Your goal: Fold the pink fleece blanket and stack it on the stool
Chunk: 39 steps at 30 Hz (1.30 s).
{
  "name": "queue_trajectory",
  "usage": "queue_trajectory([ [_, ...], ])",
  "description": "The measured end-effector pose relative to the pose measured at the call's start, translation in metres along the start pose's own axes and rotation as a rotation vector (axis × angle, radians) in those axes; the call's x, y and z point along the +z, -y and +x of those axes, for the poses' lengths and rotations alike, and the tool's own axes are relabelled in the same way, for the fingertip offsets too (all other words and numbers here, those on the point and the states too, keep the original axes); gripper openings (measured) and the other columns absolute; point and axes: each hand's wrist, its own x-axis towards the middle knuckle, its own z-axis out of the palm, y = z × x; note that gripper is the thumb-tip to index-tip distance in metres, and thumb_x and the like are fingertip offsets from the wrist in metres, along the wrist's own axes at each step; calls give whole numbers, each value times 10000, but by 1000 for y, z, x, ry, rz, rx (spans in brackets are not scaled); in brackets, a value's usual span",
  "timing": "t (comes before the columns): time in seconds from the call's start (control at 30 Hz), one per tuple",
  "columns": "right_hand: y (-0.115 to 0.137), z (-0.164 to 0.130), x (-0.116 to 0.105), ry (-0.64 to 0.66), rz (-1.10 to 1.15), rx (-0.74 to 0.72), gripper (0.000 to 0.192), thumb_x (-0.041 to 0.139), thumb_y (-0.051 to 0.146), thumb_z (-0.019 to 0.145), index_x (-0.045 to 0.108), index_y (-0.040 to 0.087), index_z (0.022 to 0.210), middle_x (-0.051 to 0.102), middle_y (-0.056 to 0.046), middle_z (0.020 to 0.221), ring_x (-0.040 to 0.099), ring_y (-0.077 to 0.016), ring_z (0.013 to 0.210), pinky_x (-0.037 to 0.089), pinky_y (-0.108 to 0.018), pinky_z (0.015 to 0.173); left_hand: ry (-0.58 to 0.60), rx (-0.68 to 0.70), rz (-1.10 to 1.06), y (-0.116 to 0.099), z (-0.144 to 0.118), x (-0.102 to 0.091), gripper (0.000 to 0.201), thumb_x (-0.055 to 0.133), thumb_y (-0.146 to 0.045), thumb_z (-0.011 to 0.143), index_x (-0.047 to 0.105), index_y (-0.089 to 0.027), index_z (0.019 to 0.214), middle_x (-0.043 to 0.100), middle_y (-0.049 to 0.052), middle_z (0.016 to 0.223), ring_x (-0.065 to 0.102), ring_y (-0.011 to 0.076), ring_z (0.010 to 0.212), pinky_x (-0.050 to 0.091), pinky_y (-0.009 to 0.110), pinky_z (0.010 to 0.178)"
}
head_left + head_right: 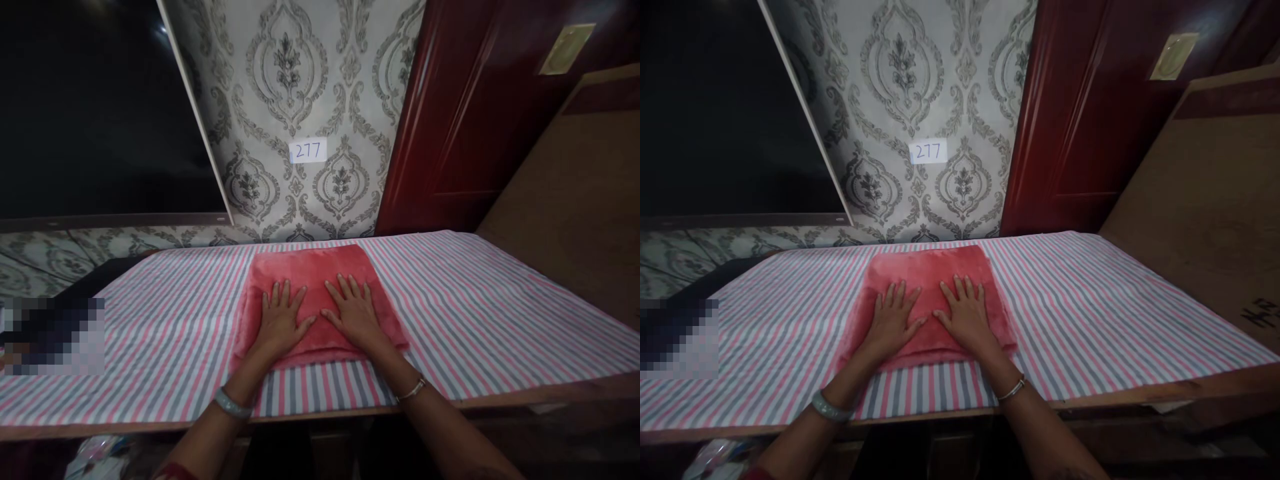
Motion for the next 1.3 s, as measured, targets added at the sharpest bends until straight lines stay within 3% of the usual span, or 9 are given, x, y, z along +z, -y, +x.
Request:
queue_trajectory([
  [0.17, -6, -1, -12, 48, 18, -2, 662, 393, 606, 964, 342, 281, 1538, 260, -106, 1626, 193, -321, 1500, 129, -576, 1178, -21, -21, 27, 2, -5, -11, 669, 473, -572, 928, 427, -224, 1498, 315, 180, 1596, 241, 411, 1475, 170, 645, 1159],
  [0.3, -26, -15, -16, 74, 11, 62, 608, 381, 532, 985, 393, 231, 1514, 279, -138, 1614, 192, -310, 1503, 159, -580, 1169, -54, -118, 86, 16, -26, -18, 637, 411, -527, 960, 439, -172, 1488, 349, 196, 1576, 239, 423, 1471, 161, 682, 1137],
  [0.4, -44, -35, -9, 7, 60, 162, 614, 404, 495, 972, 401, 195, 1507, 252, -162, 1619, 214, -358, 1487, 269, -593, 1119, -41, -220, 53, 34, -47, -17, 644, 391, -492, 967, 402, -137, 1504, 311, 210, 1591, 290, 428, 1446, 293, 628, 1102],
  [0.47, -53, -49, -1, -81, 134, 219, 633, 383, 476, 970, 378, 152, 1514, 282, -201, 1596, 321, -367, 1438, 362, -552, 1070, -54, -272, -4, 44, -60, -13, 660, 351, -464, 980, 359, -76, 1514, 398, 263, 1518, 433, 401, 1360, 392, 540, 1054],
  [0.63, -63, -68, 10, -273, 257, 214, 630, 256, 412, 987, 376, 65, 1499, 635, -208, 1258, 603, -310, 1130, 465, -460, 959, -187, -247, -86, 55, -73, -2, 607, 256, -349, 996, 391, 14, 1462, 634, 259, 1190, 618, 335, 1087, 468, 472, 944],
  [0.83, -58, -70, 7, -319, 208, 256, 650, 261, 442, 972, 435, 62, 1470, 712, -175, 1003, 640, -314, 954, 483, -461, 892, -318, -235, -213, 60, -77, 4, 566, 283, -331, 977, 451, -23, 1421, 665, 231, 1198, 634, 319, 1091, 469, 477, 973],
  [1.1, -67, -69, 13, -368, 499, 327, 661, 355, 516, 924, 456, 139, 1458, 595, -156, 1371, 584, -317, 1212, 429, -479, 1045, -361, -387, -587, 74, -76, 12, 686, 450, -437, 884, 411, -67, 1461, 577, 222, 1380, 523, 353, 1307, 422, 534, 1068],
  [1.23, -72, -67, 16, -360, 643, 415, 661, 329, 548, 918, 497, 160, 1426, 580, -132, 1401, 549, -298, 1281, 376, -489, 1115, -287, -469, -833, 85, -70, 14, 761, 555, -447, 832, 382, -110, 1491, 486, 194, 1487, 436, 335, 1393, 337, 514, 1151],
  [1.3, -74, -66, 16, -357, 681, 452, 668, 327, 551, 911, 510, 154, 1416, 570, -136, 1413, 531, -294, 1304, 356, -493, 1134, -197, -562, -1002, 88, -65, 8, 815, 601, -424, 818, 325, -124, 1524, 454, 191, 1513, 439, 318, 1394, 376, 475, 1133],
])
